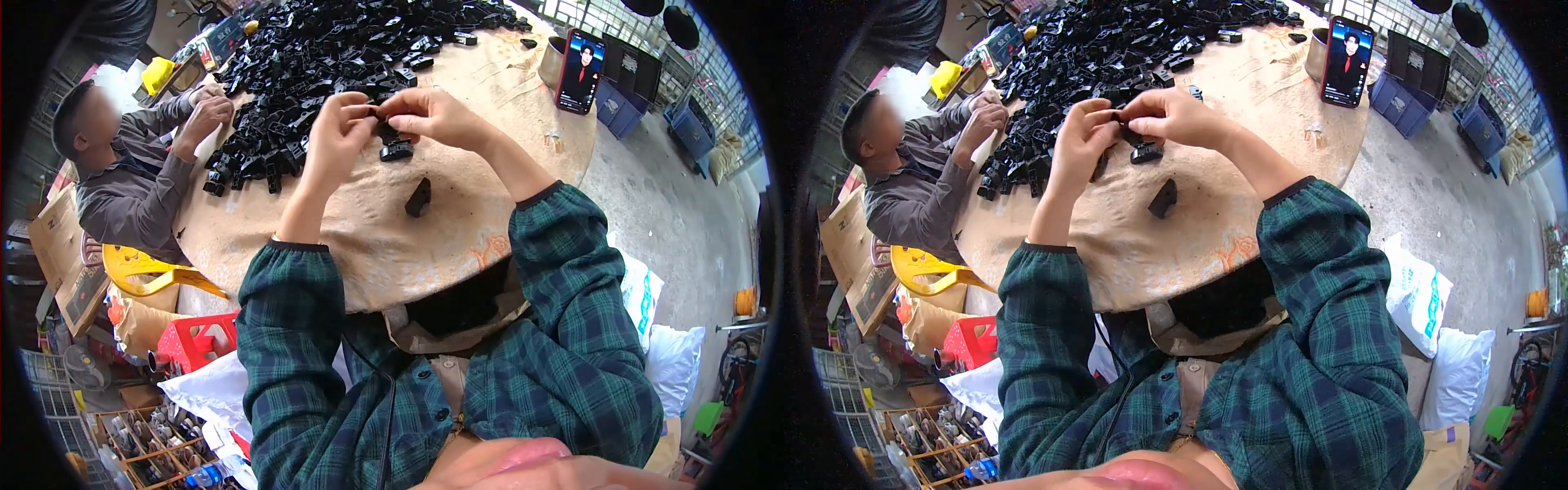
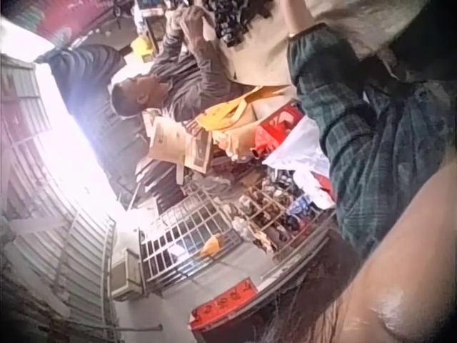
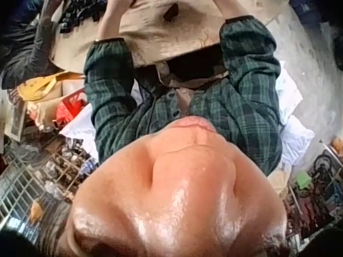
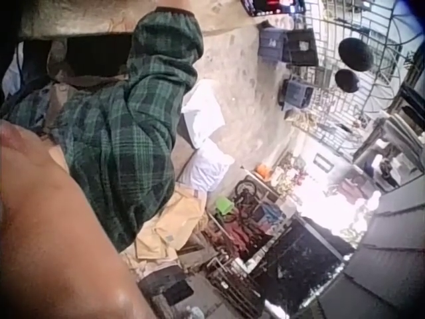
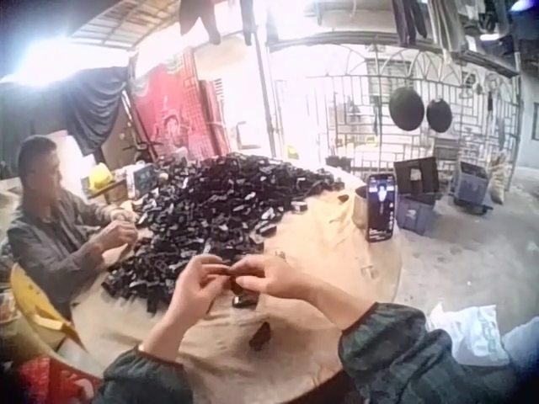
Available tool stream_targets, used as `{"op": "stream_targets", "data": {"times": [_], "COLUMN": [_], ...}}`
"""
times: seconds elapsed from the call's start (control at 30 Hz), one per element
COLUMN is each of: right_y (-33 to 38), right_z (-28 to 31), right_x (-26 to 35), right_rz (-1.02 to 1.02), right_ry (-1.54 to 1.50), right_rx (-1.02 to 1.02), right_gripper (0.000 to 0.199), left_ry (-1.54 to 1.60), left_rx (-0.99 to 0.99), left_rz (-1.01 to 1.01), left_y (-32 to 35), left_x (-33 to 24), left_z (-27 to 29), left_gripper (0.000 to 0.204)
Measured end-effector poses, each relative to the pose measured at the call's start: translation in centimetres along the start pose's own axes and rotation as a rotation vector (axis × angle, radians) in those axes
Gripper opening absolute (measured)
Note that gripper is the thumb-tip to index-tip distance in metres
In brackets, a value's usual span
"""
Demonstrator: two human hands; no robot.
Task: Sorting and inspecting small black plastic components on a production floor table.
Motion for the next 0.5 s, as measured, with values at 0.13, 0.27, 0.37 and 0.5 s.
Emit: {"op": "stream_targets", "data": {"times": [0.13, 0.27, 0.37, 0.5], "right_y": [0.4, 0.2, 0.7, 0.6], "right_z": [-0.3, -0.9, -0.7, -0.8], "right_x": [0.2, 0.2, 0.8, 0.8], "right_rz": [0.058, 0.159, 0.273, 0.345], "right_ry": [-0.105, -0.161, -0.060, 0.197], "right_rx": [-0.010, 0.018, -0.013, -0.100], "right_gripper": [0.022, 0.021, 0.018, 0.014], "left_ry": [0.582, 0.696, 0.599, 0.445], "left_rx": [-0.046, -0.093, -0.102, -0.095], "left_rz": [0.226, 0.339, 0.347, 0.360], "left_y": [-0.1, 0.9, 0.9, 1.0], "left_x": [1.5, 1.9, 1.8, 2.6], "left_z": [-0.4, -1.1, -1.1, -0.5], "left_gripper": [0.025, 0.025, 0.025, 0.025]}}
Point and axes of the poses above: each hand's wrist, its own y-axis away from the middle knuckle, its own z-axis out of the back of the hand, x = y × z, the point moved 3 cm from there along -y, towards the middle knuckle, and after that the axes turned 14 degrees about -z, right-handed, at the moved point
